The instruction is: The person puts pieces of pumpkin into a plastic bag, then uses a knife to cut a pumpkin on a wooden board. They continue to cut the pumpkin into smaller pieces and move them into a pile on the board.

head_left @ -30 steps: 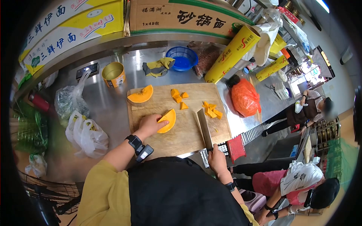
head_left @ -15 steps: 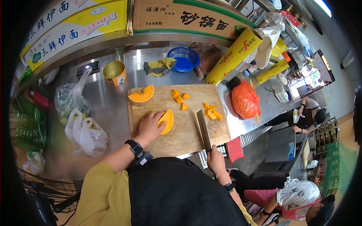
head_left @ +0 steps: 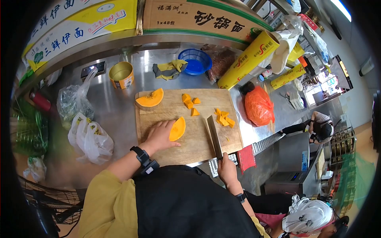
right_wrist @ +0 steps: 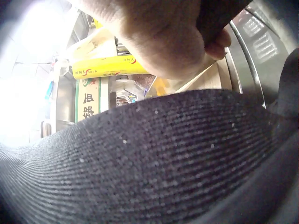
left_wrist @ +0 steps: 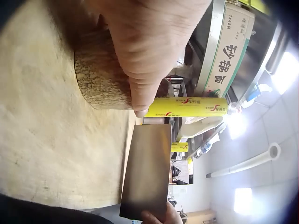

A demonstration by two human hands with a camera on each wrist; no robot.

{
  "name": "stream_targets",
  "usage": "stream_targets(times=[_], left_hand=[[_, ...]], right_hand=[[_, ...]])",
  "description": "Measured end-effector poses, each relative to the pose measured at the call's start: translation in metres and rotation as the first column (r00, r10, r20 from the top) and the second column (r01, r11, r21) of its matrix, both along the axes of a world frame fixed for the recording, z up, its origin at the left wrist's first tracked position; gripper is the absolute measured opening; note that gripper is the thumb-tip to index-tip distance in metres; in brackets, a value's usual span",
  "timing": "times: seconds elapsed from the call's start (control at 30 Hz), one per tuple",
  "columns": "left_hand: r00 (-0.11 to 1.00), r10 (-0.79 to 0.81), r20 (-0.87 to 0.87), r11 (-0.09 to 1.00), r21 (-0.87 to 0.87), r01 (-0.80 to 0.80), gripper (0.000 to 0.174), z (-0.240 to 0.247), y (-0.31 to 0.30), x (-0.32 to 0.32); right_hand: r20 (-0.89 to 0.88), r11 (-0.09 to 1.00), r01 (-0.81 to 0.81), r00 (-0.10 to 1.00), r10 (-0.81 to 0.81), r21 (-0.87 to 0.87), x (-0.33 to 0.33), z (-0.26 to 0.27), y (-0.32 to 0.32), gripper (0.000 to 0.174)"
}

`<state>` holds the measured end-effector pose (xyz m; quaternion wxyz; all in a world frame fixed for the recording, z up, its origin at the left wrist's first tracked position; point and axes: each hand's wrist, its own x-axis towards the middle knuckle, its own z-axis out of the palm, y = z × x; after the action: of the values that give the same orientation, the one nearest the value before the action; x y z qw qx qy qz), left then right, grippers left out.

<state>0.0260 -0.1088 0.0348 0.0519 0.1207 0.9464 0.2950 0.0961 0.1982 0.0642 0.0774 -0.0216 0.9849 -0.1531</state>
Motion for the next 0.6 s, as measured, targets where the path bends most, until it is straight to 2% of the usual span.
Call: stream_targets(times=[0.2, 0.3, 0.4, 0.43, 0.5, 0.53, 0.6], left_hand=[[0.994, 0.059, 0.092, 0.998, -0.031, -0.056, 0.091, 0.003, 0.007, 0.008], [0.993, 0.037, 0.112, 0.997, 0.058, -0.043, 0.095, 0.018, 0.01, 0.018], [0.981, -0.113, 0.156, 0.993, -0.015, 0.117, 0.096, 0.03, 0.007, 0.02], [0.979, -0.115, 0.169, 0.993, -0.021, 0.12, 0.095, 0.03, 0.006, 0.019], [0.973, -0.122, 0.196, 0.991, -0.033, 0.131, 0.094, 0.023, 0.007, 0.015], [0.978, -0.144, 0.153, 0.982, 0.142, 0.122, 0.09, 0.012, 0.004, 0.012], [0.984, -0.165, 0.064, 0.873, 0.474, 0.115, 0.08, -0.006, -0.007, 0.005]], right_hand=[[-0.01, 1.0, -0.005, 1.0, 0.005, 0.005, 0.0, -0.001, -0.001, 0.015], [-0.025, 1.0, 0.001, 1.0, -0.001, -0.001, 0.0, -0.006, 0.003, 0.015], [0.006, 1.0, 0.027, 1.0, -0.027, -0.007, -0.002, -0.007, 0.004, 0.015], [0.052, 0.999, 0.051, 0.997, -0.051, -0.003, -0.002, -0.001, 0.0, 0.015], [0.015, 0.999, 0.027, 1.0, -0.027, -0.025, -0.002, -0.004, 0.0, 0.014], [-0.003, 0.999, 0.018, 1.0, -0.018, -0.035, -0.001, -0.005, 0.001, 0.014], [-0.026, 0.997, 0.014, 1.0, -0.016, -0.076, 0.0, -0.008, 0.002, 0.012]])
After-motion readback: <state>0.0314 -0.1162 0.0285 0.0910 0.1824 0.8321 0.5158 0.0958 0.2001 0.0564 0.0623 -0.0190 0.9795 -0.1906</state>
